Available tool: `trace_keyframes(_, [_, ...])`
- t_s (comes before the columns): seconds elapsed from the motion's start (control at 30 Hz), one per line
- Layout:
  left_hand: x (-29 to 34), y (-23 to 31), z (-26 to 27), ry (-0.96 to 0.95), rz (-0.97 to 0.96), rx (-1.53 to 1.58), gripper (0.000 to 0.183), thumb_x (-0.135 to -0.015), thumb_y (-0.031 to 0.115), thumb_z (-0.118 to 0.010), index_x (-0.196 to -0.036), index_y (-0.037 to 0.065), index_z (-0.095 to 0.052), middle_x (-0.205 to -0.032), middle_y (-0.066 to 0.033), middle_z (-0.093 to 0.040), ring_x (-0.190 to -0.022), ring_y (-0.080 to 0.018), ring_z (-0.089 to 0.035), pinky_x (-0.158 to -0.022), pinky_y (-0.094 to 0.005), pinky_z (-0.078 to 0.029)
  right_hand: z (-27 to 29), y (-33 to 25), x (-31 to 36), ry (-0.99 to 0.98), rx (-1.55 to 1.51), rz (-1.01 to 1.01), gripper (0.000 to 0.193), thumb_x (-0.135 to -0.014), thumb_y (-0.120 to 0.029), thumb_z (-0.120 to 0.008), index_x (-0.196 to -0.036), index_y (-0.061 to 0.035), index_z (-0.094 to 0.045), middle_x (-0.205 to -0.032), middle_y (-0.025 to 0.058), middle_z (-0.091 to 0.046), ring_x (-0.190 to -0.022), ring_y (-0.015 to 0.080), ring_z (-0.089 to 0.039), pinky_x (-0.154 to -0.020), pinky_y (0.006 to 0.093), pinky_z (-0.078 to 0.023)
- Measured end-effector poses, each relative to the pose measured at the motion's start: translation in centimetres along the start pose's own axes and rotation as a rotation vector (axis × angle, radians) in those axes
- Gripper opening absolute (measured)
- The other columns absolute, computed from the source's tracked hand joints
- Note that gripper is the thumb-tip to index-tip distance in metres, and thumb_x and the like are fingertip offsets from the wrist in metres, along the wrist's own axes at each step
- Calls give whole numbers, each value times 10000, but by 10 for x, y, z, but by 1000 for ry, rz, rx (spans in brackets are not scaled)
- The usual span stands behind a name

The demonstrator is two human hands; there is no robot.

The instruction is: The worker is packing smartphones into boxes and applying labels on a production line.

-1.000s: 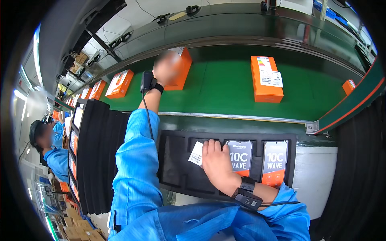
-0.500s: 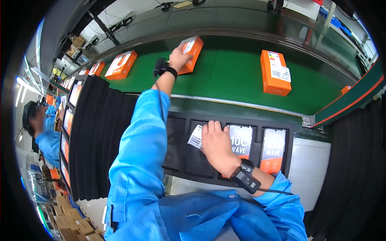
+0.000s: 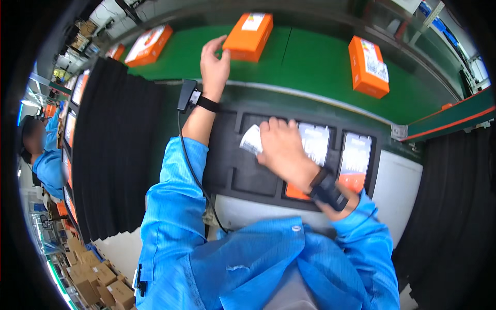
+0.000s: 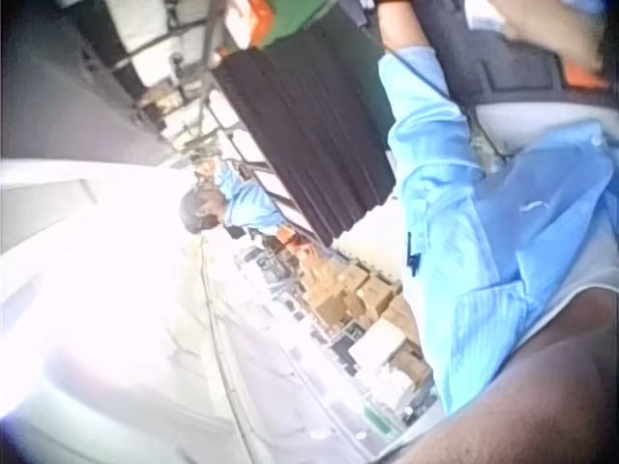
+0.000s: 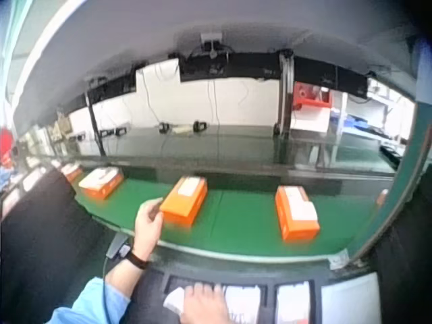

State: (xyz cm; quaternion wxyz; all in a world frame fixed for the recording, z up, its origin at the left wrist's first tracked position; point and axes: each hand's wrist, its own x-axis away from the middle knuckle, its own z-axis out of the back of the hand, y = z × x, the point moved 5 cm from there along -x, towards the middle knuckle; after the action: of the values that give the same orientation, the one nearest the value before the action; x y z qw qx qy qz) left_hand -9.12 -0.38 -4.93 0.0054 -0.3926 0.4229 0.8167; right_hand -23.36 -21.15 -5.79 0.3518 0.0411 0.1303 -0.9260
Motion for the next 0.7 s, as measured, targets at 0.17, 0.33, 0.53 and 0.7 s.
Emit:
trace_keyframes(0.17, [46, 26, 25, 2, -67, -56, 318, -794, 6, -560, -1096, 48, -650, -1111, -151, -617, -1061, -299, -585, -913, -367, -464, 19, 52, -24, -34, -396, -10, 268, -781, -191, -705, -986, -31, -644, -936, 148, -643, -914, 368, -607, -775, 425, -484])
trace_keyframes(0.33, [51, 53, 35, 20, -116, -13, 308, -786, -16, -566, -1076, 42, -652, -1094, -161, -617, -1061, -324, -582, -932, -384, -452, 56, 102, -142, 153, -486, -67, 285, -793, -228, -701, -1002, -44, -646, -888, 150, -675, -834, 316, -652, -725, 408, -499])
trace_keyframes(0.53, [76, 75, 10, -96, -298, 67, 284, -742, -26, -573, -1007, 45, -646, -1024, -132, -613, -1035, -339, -559, -921, -430, -447, 10, 163, -251, 233, -357, -146, 360, -781, -283, -730, -1101, -123, -695, -951, 153, -695, -902, 275, -669, -814, 349, -504])
trace_keyframes(0.7, [75, 86, -2, -231, -198, 95, 187, -764, -12, -564, -896, 48, -683, -862, -102, -658, -877, -305, -620, -804, -377, -497, 15, 161, -241, 566, 168, -73, 641, -660, -279, -765, -1261, -237, -547, -1212, 64, -554, -1125, 299, -532, -912, 479, -447])
